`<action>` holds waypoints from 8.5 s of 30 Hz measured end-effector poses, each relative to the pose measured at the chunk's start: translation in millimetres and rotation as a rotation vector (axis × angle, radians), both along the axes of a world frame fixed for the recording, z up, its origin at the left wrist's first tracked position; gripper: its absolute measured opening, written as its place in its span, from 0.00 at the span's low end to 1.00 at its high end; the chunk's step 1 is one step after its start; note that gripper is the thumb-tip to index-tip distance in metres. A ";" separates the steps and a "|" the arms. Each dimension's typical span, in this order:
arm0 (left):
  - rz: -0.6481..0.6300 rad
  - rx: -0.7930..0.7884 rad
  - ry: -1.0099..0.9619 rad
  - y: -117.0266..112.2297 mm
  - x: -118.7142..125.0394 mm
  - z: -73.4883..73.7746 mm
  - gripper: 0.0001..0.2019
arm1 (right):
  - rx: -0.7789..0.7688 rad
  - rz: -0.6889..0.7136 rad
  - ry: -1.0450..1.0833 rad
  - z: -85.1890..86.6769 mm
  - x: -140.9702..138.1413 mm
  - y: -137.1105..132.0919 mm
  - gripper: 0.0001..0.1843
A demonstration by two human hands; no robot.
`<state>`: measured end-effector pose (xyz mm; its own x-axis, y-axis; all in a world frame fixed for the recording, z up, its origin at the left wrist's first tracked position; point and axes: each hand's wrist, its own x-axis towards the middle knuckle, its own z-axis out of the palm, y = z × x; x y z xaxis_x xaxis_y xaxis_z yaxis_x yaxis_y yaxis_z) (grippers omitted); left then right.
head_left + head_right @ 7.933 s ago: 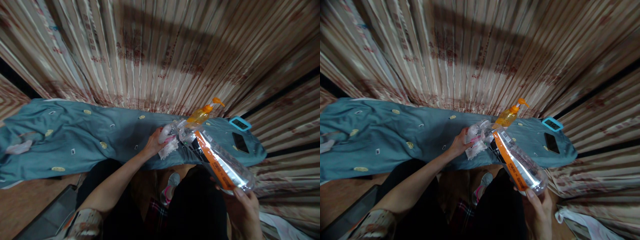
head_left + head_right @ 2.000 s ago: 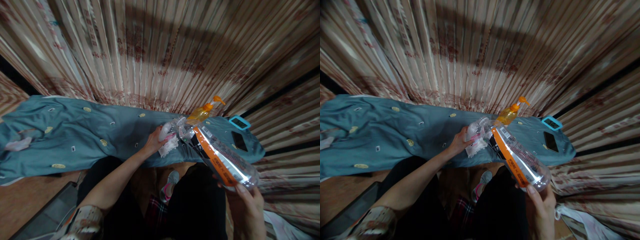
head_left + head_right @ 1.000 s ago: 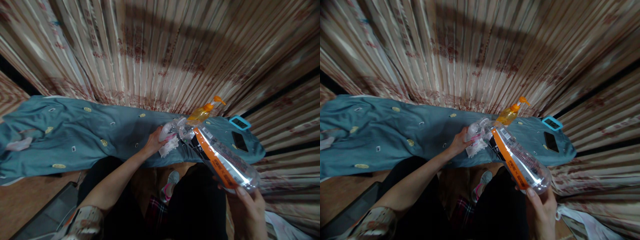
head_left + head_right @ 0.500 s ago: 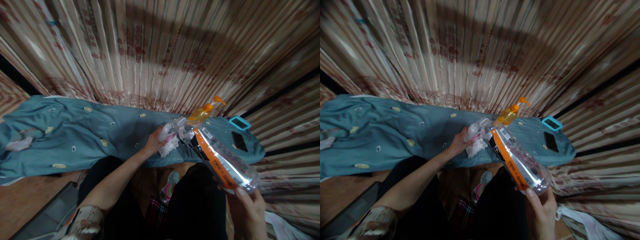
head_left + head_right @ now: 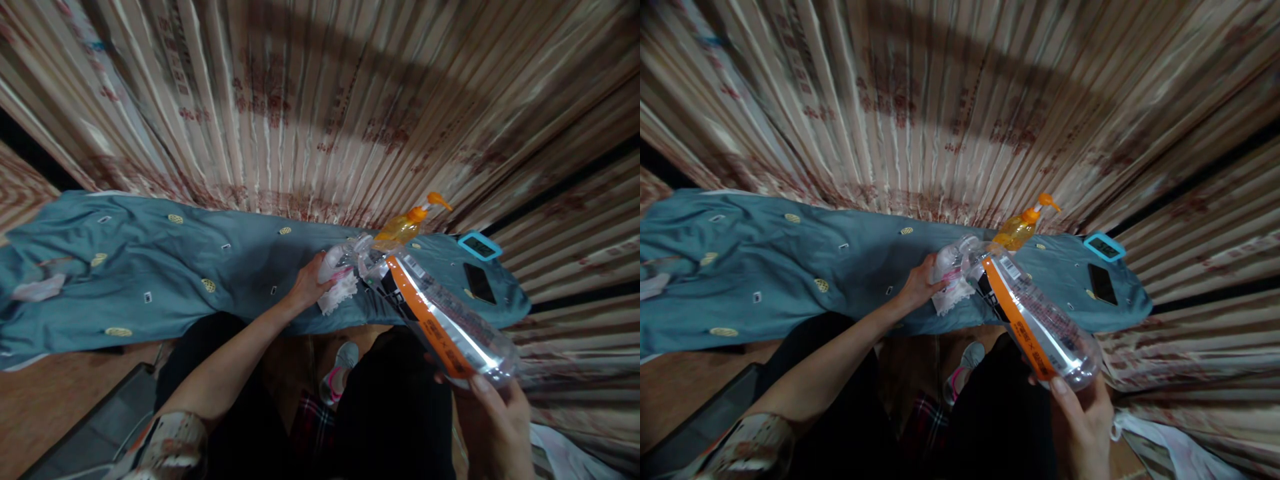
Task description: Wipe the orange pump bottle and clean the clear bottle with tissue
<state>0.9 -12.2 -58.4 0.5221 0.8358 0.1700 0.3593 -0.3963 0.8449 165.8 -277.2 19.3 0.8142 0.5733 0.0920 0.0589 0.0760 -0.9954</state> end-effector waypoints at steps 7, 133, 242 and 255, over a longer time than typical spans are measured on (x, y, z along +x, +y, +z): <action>0.004 -0.011 -0.003 0.2 0.4 -0.4 0.31 | -0.028 0.019 -0.007 11.4 -12.5 3.3 0.41; -0.023 -0.002 -0.038 -0.1 -2.5 -0.6 0.28 | 0.007 0.106 0.175 -6.8 8.7 -16.9 0.33; 0.007 0.082 -0.083 7.1 1.5 -20.0 0.29 | 0.009 0.055 0.095 7.4 -8.6 -8.2 0.29; 0.011 0.085 -0.081 6.3 1.5 -17.3 0.28 | 0.010 0.079 0.094 5.5 -3.9 -8.5 0.32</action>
<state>2.4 -5.9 -75.6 0.4947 0.8223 0.2813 0.2961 -0.4638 0.8350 161.9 -285.7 24.8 0.7718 0.6355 0.0233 -0.0415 0.0870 -0.9953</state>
